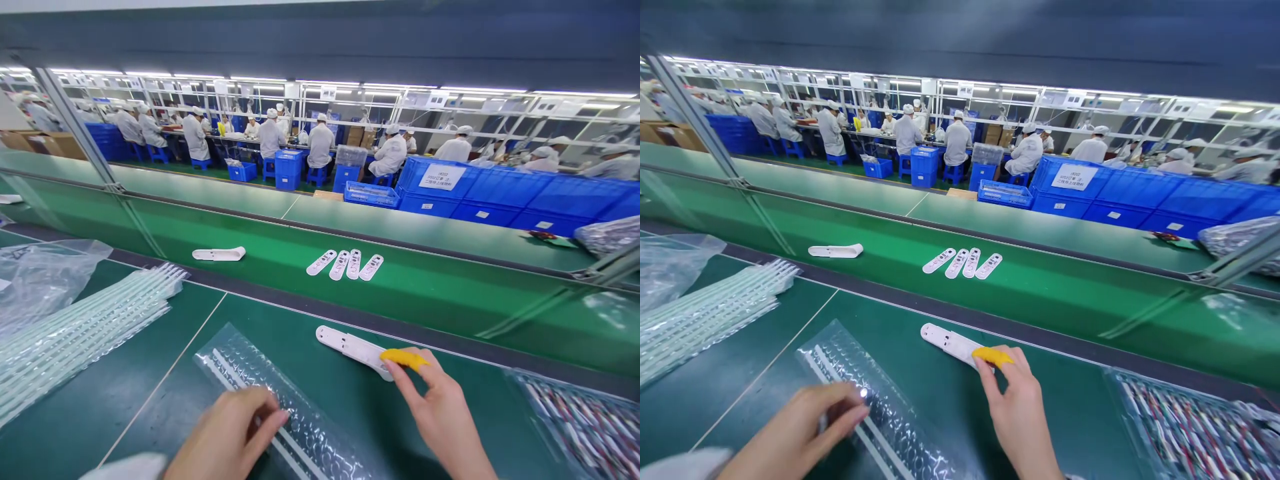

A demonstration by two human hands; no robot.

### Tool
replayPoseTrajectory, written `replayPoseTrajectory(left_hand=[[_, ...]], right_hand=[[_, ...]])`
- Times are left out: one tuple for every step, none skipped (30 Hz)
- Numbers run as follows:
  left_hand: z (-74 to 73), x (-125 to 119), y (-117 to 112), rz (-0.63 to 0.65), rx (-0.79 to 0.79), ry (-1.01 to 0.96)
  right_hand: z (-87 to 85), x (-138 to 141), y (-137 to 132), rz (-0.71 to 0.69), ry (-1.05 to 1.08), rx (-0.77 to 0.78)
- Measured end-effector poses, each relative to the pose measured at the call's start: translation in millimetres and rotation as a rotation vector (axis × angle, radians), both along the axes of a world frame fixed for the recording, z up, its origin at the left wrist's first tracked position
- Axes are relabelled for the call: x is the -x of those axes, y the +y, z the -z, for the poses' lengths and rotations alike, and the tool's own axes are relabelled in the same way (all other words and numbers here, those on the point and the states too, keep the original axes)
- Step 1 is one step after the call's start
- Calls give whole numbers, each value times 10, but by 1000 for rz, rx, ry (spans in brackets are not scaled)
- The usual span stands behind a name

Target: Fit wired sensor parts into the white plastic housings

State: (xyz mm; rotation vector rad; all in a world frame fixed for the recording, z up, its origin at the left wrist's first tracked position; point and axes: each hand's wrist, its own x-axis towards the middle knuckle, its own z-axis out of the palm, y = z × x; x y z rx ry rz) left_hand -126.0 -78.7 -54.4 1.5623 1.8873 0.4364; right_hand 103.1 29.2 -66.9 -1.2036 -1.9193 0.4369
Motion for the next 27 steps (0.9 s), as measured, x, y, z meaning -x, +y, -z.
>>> replayPoseTrajectory(left_hand=[[-40,-42,175,79,-134,96],[-49,-98,363,167,-226,177],[-29,-159,553,196,-262,194],[13,-216,730,216,-284,199],[67,-263,884,230,-292,201],[123,-295,1003,233,-295,196],[171,-312,1081,240,-295,186],[204,-313,1115,244,-292,171],[217,-303,1107,247,-287,151],[209,-285,1064,248,-281,127],[181,-264,993,246,-273,102],[139,-244,906,242,-266,81],[89,-226,813,235,-262,59],[39,-212,721,225,-263,36],[-4,-202,637,211,-266,12],[-33,-194,564,199,-268,-9],[-46,-188,503,189,-267,-27],[-43,-183,454,182,-265,-40],[-26,-177,414,184,-265,-47],[-1,-170,382,193,-267,-49],[29,-163,355,203,-273,-53],[58,-157,331,209,-283,-58],[83,-151,308,211,-294,-63],[102,-148,287,210,-304,-64],[115,-147,266,205,-314,-62],[122,-148,247,199,-326,-58],[125,-151,230,197,-342,-54]], right_hand=[[7,-38,9,4,1,-5],[19,-67,7,-1,1,-16],[32,-89,-2,-12,0,-32],[43,-108,-14,-23,-3,-53],[51,-128,-24,-32,-9,-76],[53,-151,-31,-35,-18,-97],[48,-175,-35,-38,-29,-117],[36,-201,-37,-42,-48,-135],[18,-224,-37,-48,-73,-152],[-6,-242,-39,-58,-104,-171],[-33,-251,-43,-73,-139,-191],[-59,-249,-50,-95,-181,-209],[-83,-235,-59,-122,-227,-222],[-101,-211,-72,-150,-276,-231],[-111,-177,-85,-177,-324,-232],[-111,-137,-98,-198,-374,-215],[-100,-95,-109,-210,-425,-183],[-81,-53,-118,-211,-477,-142],[-53,-15,-122,-205,-532,-93],[-20,18,-122,-199,-590,-39],[15,46,-118,-200,-647,12],[50,67,-112,-200,-702,61],[80,82,-103,-196,-746,105],[102,91,-95,-193,-779,149],[116,96,-87,-199,-801,189],[118,97,-80,-214,-814,220],[110,94,-76,-245,-822,240]])
